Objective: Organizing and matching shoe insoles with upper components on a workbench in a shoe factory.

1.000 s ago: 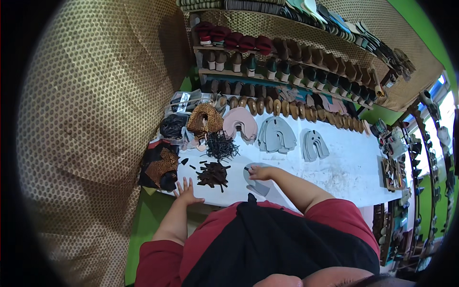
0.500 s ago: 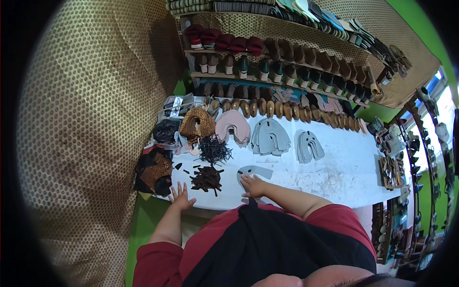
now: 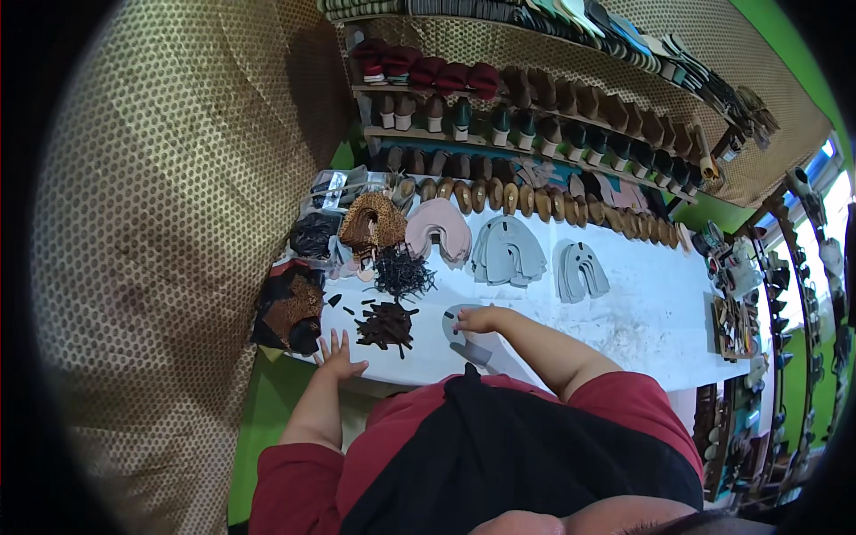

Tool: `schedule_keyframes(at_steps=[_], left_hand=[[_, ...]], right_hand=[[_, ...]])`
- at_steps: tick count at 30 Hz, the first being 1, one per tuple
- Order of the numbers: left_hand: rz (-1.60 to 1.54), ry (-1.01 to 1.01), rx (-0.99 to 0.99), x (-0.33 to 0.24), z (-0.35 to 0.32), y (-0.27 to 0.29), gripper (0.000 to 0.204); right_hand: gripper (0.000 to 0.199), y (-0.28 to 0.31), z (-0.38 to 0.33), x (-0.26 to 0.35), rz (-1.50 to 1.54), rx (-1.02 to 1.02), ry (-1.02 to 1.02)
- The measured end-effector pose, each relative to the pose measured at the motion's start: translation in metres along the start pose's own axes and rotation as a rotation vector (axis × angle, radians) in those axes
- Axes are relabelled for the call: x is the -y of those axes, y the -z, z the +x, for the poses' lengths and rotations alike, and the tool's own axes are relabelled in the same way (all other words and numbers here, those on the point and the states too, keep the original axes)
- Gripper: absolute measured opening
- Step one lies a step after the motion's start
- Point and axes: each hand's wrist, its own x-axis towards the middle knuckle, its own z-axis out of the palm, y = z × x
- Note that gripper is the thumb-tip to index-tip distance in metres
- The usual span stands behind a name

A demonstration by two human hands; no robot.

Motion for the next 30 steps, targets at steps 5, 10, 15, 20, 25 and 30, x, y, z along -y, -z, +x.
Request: schedule_keyframes(at_steps=[5, 10, 15, 20, 25, 30], left_hand=[[0.008, 0.007, -0.024, 0.002, -0.001, -0.003, 0.139], [0.018, 0.018, -0.010, 0.001, -0.001, -0.004, 0.141], [0.022, 0.024, -0.014, 0.003, 0.000, -0.007, 0.142], [0.016, 0.009, -0.027, -0.001, -0.005, -0.004, 0.144], [0.011, 0.012, -0.034, 0.001, -0.003, -0.005, 0.143], [0.014, 0.011, -0.019, 0.001, -0.004, -0.002, 0.143]], right_hand=[[0.085, -0.040, -0.019, 0.031, -0.266, -0.146, 0.050], [0.086, -0.032, -0.023, 0.019, -0.278, -0.156, 0.117], [0.084, -0.044, -0.032, 0.020, -0.352, -0.341, 0.108], [0.088, -0.030, -0.022, 0.023, -0.225, -0.201, 0.070], [0.086, -0.056, -0.026, 0.031, -0.461, -0.225, 0.105], [0.089, -0.020, -0.014, 0.031, -0.295, -0.074, 0.006]])
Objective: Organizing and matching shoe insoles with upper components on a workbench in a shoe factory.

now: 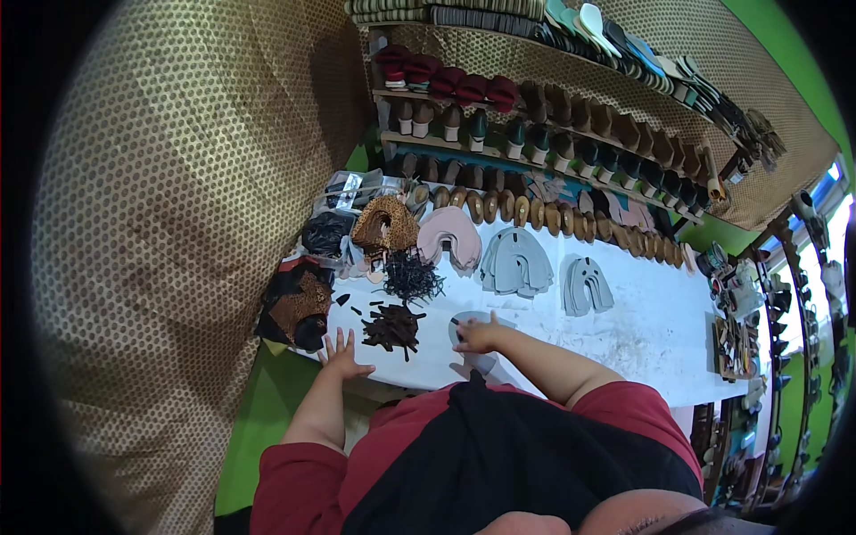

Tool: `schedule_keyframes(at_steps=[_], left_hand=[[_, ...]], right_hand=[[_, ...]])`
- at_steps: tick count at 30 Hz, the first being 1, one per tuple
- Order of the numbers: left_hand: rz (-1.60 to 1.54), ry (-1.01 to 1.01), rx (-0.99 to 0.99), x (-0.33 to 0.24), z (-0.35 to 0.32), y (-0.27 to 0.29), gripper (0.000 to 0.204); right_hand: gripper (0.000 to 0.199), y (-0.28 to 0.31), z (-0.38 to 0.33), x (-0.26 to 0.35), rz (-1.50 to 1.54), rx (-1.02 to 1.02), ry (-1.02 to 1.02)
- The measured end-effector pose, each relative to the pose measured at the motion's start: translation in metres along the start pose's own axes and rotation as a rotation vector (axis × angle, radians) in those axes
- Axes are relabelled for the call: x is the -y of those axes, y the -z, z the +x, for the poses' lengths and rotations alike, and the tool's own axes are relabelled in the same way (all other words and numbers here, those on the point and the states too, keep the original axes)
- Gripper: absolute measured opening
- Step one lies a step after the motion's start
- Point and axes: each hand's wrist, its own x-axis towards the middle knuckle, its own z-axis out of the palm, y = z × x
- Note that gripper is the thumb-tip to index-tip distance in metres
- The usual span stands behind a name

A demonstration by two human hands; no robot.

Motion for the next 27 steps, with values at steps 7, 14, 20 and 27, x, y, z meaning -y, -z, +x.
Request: schedule_keyframes(at_steps=[7, 14, 20, 27], left_hand=[[-0.022, -0.016, -0.020, 0.002, -0.002, -0.002, 0.139], [-0.007, -0.002, -0.033, -0.003, -0.003, 0.002, 0.136], [0.002, 0.003, -0.046, 0.001, -0.002, -0.005, 0.135], [-0.029, -0.024, -0.065, -0.001, -0.004, -0.003, 0.137]], right_hand=[[0.092, -0.003, -0.019, -0.013, -0.096, -0.116, -0.098], [0.101, -0.038, -0.012, 0.012, -0.131, -0.206, 0.051], [0.101, -0.015, -0.012, 0.007, -0.144, -0.335, -0.009], [0.102, -0.008, -0.004, -0.019, 0.148, -0.058, 0.033]])
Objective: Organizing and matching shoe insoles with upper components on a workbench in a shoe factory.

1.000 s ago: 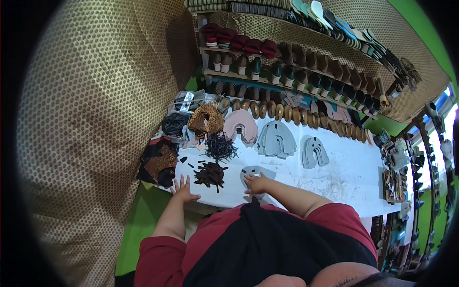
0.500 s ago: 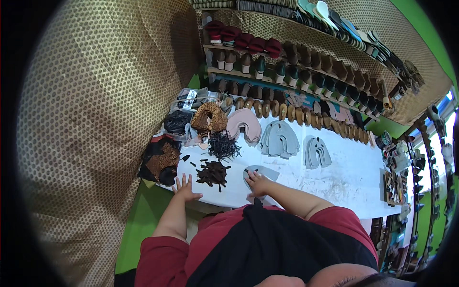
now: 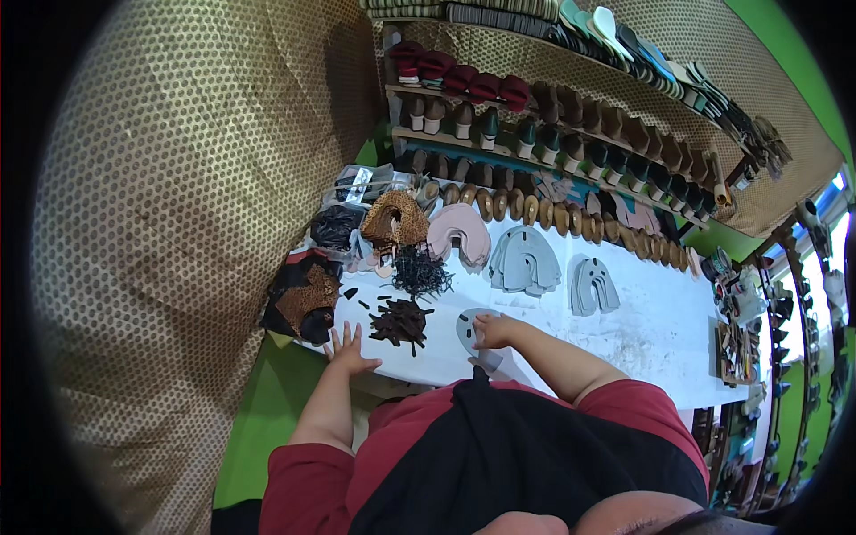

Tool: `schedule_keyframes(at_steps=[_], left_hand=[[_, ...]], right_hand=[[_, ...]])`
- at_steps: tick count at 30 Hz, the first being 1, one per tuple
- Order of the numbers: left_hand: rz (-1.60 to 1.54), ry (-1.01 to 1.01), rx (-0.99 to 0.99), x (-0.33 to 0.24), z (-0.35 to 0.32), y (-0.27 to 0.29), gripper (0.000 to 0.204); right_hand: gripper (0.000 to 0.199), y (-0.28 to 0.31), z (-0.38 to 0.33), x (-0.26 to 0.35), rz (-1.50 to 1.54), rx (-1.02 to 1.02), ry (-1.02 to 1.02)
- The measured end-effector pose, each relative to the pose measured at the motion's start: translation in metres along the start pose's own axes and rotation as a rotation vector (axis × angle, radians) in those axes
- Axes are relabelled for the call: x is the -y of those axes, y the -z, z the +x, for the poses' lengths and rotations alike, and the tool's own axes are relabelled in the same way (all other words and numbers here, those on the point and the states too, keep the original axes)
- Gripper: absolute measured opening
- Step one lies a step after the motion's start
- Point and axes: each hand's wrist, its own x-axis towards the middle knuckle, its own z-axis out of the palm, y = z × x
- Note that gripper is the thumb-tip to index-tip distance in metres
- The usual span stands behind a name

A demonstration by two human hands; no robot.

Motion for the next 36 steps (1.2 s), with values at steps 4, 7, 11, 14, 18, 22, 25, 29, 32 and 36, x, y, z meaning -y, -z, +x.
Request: schedule_keyframes(at_steps=[4, 7, 11, 14, 18, 22, 25, 29, 32, 36], left_hand=[[0.011, -0.002, -0.023, 0.001, 0.000, -0.002, 0.136], [-0.006, 0.004, -0.018, 0.002, -0.001, -0.003, 0.136], [0.005, -0.008, -0.037, 0.000, -0.002, -0.003, 0.135], [0.006, -0.007, -0.029, 0.001, -0.002, -0.004, 0.135], [-0.006, -0.013, -0.025, 0.004, -0.002, -0.005, 0.135], [0.023, -0.015, -0.028, 0.004, -0.001, -0.001, 0.132], [0.014, -0.018, -0.024, 0.006, 0.000, -0.004, 0.132], [-0.013, -0.031, 0.018, 0.010, 0.003, -0.005, 0.132], [-0.018, -0.052, 0.028, 0.010, 0.004, 0.001, 0.132], [-0.020, -0.060, 0.036, 0.012, 0.005, -0.001, 0.132]], right_hand=[[0.107, -0.022, -0.005, 0.025, -0.340, -0.104, 0.015], [0.105, -0.032, -0.008, 0.033, -0.386, -0.085, 0.044], [0.106, -0.002, 0.010, 0.025, -0.190, 0.107, 0.048], [0.105, -0.006, 0.005, 0.017, -0.192, -0.223, -0.023], [0.104, -0.003, -0.005, 0.013, -0.272, -0.135, -0.005], [0.109, -0.027, 0.009, 0.012, -0.285, -0.418, -0.011], [0.107, -0.047, 0.002, 0.018, -0.242, -0.273, 0.029], [0.104, -0.035, 0.001, 0.026, -0.213, -0.190, -0.008], [0.104, -0.058, 0.002, 0.026, -0.272, -0.507, 0.057], [0.102, -0.065, 0.000, 0.028, -0.262, -0.393, 0.085]])
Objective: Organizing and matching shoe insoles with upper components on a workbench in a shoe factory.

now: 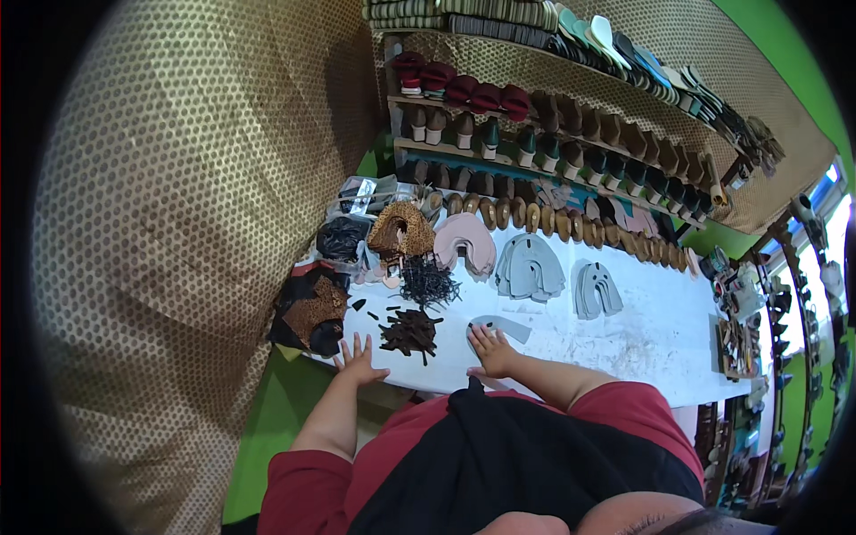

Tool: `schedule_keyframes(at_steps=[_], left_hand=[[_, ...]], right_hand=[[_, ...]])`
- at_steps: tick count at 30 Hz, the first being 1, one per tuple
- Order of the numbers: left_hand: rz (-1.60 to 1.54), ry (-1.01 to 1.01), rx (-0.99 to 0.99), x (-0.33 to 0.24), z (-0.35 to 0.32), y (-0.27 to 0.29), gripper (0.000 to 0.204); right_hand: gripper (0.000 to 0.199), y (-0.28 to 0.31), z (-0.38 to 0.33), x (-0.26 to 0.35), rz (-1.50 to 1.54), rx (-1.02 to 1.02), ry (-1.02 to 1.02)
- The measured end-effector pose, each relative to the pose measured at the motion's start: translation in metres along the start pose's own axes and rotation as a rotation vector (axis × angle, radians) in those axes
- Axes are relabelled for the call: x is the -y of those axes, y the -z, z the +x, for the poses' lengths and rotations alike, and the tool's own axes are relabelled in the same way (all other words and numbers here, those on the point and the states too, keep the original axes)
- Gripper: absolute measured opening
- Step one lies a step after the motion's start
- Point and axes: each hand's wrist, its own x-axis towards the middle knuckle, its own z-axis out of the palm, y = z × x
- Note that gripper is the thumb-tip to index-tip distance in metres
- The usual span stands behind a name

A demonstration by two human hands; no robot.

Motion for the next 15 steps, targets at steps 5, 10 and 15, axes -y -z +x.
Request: schedule_keyframes(at_steps=[5, 10, 15], left_hand=[[0.012, 0.002, 0.085, 0.004, 0.003, 0.001, 0.130], [0.029, -0.050, 0.103, 0.006, 0.006, 0.004, 0.129], [0.000, -0.100, 0.079, 0.014, 0.012, -0.001, 0.130]], right_hand=[[0.078, 0.012, 0.018, -0.003, 0.036, -0.012, -0.060], [0.073, 0.036, 0.047, -0.009, -0.012, -0.078, -0.120], [0.023, 0.056, 0.052, -0.015, -0.119, -0.111, -0.072]])
